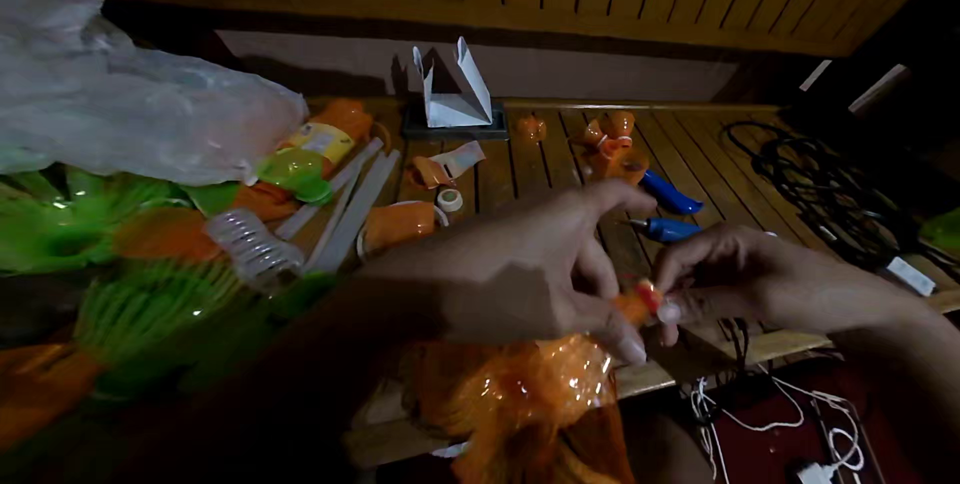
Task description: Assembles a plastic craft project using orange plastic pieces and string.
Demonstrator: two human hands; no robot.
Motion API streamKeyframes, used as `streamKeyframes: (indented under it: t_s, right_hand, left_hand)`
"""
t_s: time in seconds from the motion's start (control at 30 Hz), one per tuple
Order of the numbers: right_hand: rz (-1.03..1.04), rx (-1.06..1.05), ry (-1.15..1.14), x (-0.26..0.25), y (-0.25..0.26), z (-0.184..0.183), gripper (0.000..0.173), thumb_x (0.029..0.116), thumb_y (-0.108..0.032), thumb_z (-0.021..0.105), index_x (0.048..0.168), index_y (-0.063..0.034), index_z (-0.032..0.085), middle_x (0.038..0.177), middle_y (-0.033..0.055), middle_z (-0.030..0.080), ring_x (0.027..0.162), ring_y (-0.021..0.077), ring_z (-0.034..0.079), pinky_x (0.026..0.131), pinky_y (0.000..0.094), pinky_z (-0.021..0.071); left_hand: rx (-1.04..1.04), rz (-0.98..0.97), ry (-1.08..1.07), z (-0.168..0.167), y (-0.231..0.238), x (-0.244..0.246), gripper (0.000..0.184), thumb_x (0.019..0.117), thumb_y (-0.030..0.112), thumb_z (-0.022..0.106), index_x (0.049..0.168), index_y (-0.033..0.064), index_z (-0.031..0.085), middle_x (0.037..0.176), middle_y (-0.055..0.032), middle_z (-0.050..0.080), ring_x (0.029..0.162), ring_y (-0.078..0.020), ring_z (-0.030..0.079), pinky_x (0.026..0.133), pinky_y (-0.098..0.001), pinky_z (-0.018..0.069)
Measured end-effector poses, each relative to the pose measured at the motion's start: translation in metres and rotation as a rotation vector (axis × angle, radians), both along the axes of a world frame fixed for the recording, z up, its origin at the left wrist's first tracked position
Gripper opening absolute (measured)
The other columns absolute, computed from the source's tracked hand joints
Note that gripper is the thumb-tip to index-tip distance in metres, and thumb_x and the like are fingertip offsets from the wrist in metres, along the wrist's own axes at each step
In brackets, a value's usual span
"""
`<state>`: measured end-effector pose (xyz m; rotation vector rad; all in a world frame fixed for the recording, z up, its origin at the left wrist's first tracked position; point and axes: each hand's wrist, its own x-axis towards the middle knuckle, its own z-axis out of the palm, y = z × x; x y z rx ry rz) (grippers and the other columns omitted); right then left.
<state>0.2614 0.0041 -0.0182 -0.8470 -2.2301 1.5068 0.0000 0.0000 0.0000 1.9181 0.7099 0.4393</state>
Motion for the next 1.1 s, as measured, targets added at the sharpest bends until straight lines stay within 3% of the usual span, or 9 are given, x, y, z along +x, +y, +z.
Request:
streamKeyframes:
  t_s: [0.2,0.3,0.37,0.43,0.5,0.63,0.77,0.9,1.1]
  right_hand:
    - [0.039,0.006,-0.298,-0.033,0.01,0.038,0.015,0.1013,-0.01,0.06,0.093,-0.0042,0.072,0.073,-0.0068,0.066,0.063,-0.0072,0.057,0.057,0.0091,0.0451]
    - [-0.046,0.147,-0.368,-0.049,-0.003,0.046,0.014,0.0995,-0.014,0.066,0.089,-0.0064,0.072,0.068,-0.0058,0.062,0.059,-0.0056,0.054,0.055,0.0109,0.0435]
    - [-0.072,0.371,-0.349,-0.047,-0.008,0.038,0.013,0.0965,-0.022,0.07,0.086,-0.0141,0.072,0.067,-0.0093,0.062,0.058,-0.0059,0.054,0.051,0.0116,0.0445]
    - [-0.072,0.688,-0.321,-0.041,-0.013,0.027,0.009,0.0934,-0.026,0.066,0.087,-0.02,0.071,0.073,-0.014,0.061,0.064,-0.0083,0.056,0.054,0.0098,0.0473]
    - [-0.126,0.88,-0.334,-0.034,-0.02,0.019,0.013,0.0953,-0.03,0.063,0.089,-0.0216,0.07,0.078,-0.0153,0.061,0.069,-0.0087,0.056,0.057,0.0114,0.0477]
    - [-0.27,0.997,-0.32,-0.017,-0.04,0.001,0.017,0.0973,-0.031,0.061,0.096,-0.0208,0.075,0.085,-0.0126,0.065,0.075,-0.0064,0.059,0.06,0.013,0.049]
    - [-0.3,1.052,-0.104,-0.025,-0.048,-0.017,0.016,0.0968,-0.013,0.059,0.093,-0.0027,0.071,0.08,0.0053,0.066,0.073,0.0009,0.058,0.068,0.0093,0.0461]
    - [-0.323,0.726,0.153,-0.019,-0.047,-0.037,0.017,0.1001,-0.013,0.059,0.094,0.0004,0.067,0.082,0.0002,0.066,0.074,-0.0066,0.057,0.068,0.0066,0.0461]
    - [-0.005,-0.061,0.135,-0.007,-0.015,-0.018,0.008,0.099,-0.018,0.066,0.095,-0.0192,0.072,0.08,-0.0201,0.068,0.071,-0.0118,0.06,0.063,0.0072,0.0497]
  left_hand:
    - [-0.066,-0.105,0.124,-0.009,0.002,0.004,0.1,0.0838,0.019,0.083,0.162,0.0129,0.021,0.078,0.0061,0.07,0.07,0.0035,0.066,0.059,-0.0102,0.0515]
    - [-0.021,-0.089,0.199,-0.007,0.004,0.004,0.074,0.0879,0.023,0.079,0.147,0.0047,0.039,0.071,0.0057,0.064,0.06,0.0051,0.056,0.049,-0.0095,0.0403]
    - [0.018,-0.09,0.161,-0.019,0.01,0.0,0.057,0.0865,0.024,0.08,0.133,0.0083,0.051,0.072,0.0069,0.063,0.063,0.0042,0.059,0.055,-0.0112,0.0461]
    - [0.064,-0.235,-0.09,-0.07,0.039,-0.009,0.058,0.0872,0.026,0.081,0.136,0.0159,0.051,0.095,0.0055,0.068,0.08,-0.0002,0.065,0.069,-0.0176,0.0555]
    - [0.099,-0.473,-0.423,-0.137,0.082,-0.007,0.083,0.0921,0.037,0.076,0.159,0.0218,0.028,0.111,0.0025,0.071,0.086,-0.0017,0.071,0.066,-0.0222,0.0619]
    - [-0.14,0.022,0.11,-0.02,0.015,0.006,0.097,0.0826,0.01,0.084,0.159,0.0209,0.025,0.075,0.0043,0.07,0.066,-0.0027,0.069,0.065,-0.0184,0.0584]
    - [-0.029,0.067,0.136,-0.007,0.007,0.003,0.095,0.085,0.016,0.082,0.161,0.0114,0.025,0.065,0.0052,0.064,0.056,0.0022,0.061,0.052,-0.0116,0.049]
    - [-0.038,0.063,0.082,-0.003,0.007,0.001,0.099,0.0834,0.015,0.083,0.162,0.0146,0.024,0.068,0.0061,0.067,0.062,0.001,0.066,0.056,-0.0119,0.0531]
    - [-0.084,-0.146,0.061,-0.005,-0.001,0.001,0.109,0.079,0.021,0.087,0.164,0.0239,0.02,0.074,0.0112,0.071,0.066,0.0066,0.065,0.058,-0.0079,0.0506]
